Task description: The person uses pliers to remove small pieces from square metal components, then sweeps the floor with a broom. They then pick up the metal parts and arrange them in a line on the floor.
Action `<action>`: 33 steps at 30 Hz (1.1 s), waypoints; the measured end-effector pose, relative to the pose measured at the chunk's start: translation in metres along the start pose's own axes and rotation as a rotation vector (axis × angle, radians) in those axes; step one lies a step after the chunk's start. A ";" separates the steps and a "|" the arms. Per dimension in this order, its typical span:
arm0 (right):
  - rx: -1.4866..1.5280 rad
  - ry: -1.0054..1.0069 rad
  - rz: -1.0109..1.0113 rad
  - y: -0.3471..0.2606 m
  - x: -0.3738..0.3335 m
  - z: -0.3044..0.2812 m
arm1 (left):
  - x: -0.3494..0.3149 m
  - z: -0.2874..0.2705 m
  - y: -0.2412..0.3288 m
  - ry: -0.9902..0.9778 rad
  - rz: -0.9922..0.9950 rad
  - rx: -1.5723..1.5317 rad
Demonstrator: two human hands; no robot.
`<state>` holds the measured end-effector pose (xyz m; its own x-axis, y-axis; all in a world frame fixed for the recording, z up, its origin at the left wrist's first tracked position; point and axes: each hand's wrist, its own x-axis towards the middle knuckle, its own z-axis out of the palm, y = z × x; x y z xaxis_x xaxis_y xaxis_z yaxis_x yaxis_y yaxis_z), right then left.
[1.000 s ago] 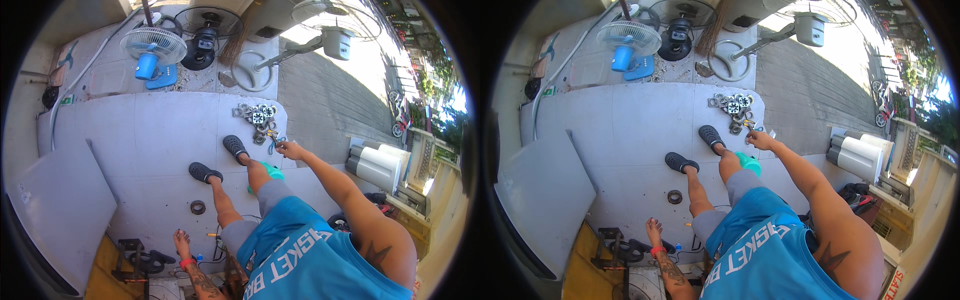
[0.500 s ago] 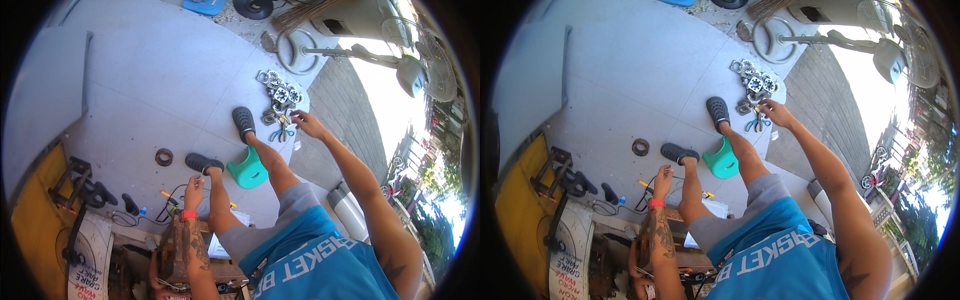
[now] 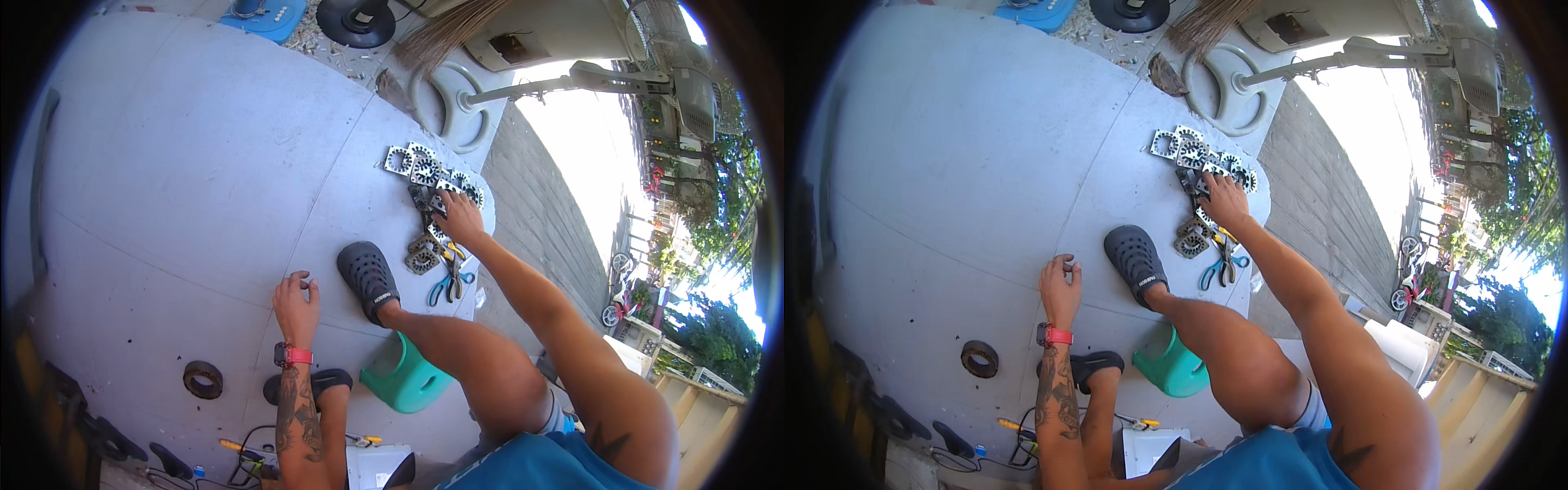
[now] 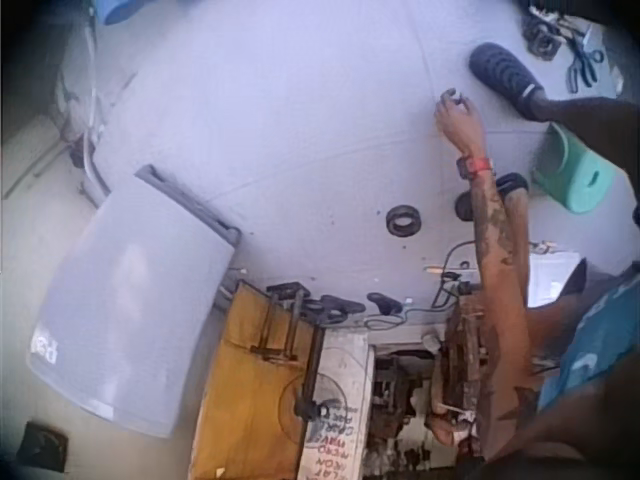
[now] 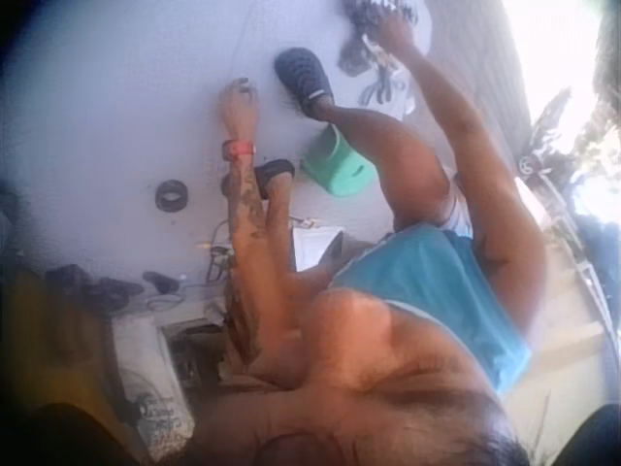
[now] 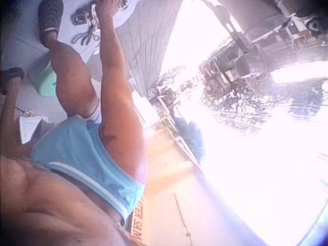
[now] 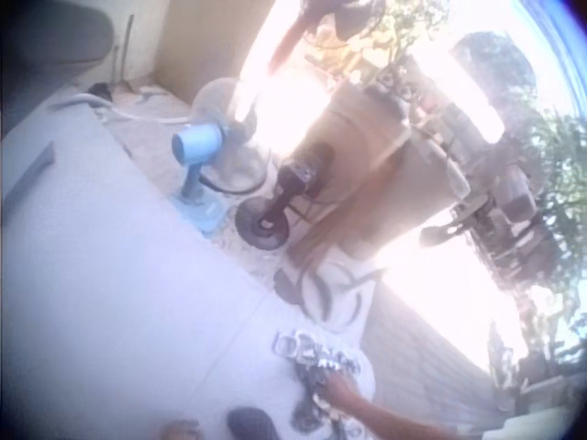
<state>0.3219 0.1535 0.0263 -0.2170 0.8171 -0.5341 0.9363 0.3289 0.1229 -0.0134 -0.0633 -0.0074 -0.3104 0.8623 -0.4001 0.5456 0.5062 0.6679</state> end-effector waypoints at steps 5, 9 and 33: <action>0.033 0.251 -0.085 0.014 0.002 0.036 | 0.094 0.116 0.078 -0.041 0.379 -0.092; 0.172 0.304 -0.124 0.017 0.000 0.034 | 0.165 0.192 0.135 0.410 0.804 0.246; 0.007 0.366 -0.097 -0.014 0.065 0.044 | 0.099 0.084 0.015 0.140 -0.138 -0.635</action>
<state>0.3064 0.1812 -0.0466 -0.3878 0.8977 -0.2090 0.9082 0.4109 0.0798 0.0299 0.0292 -0.0899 -0.4666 0.7603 -0.4518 -0.0576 0.4837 0.8734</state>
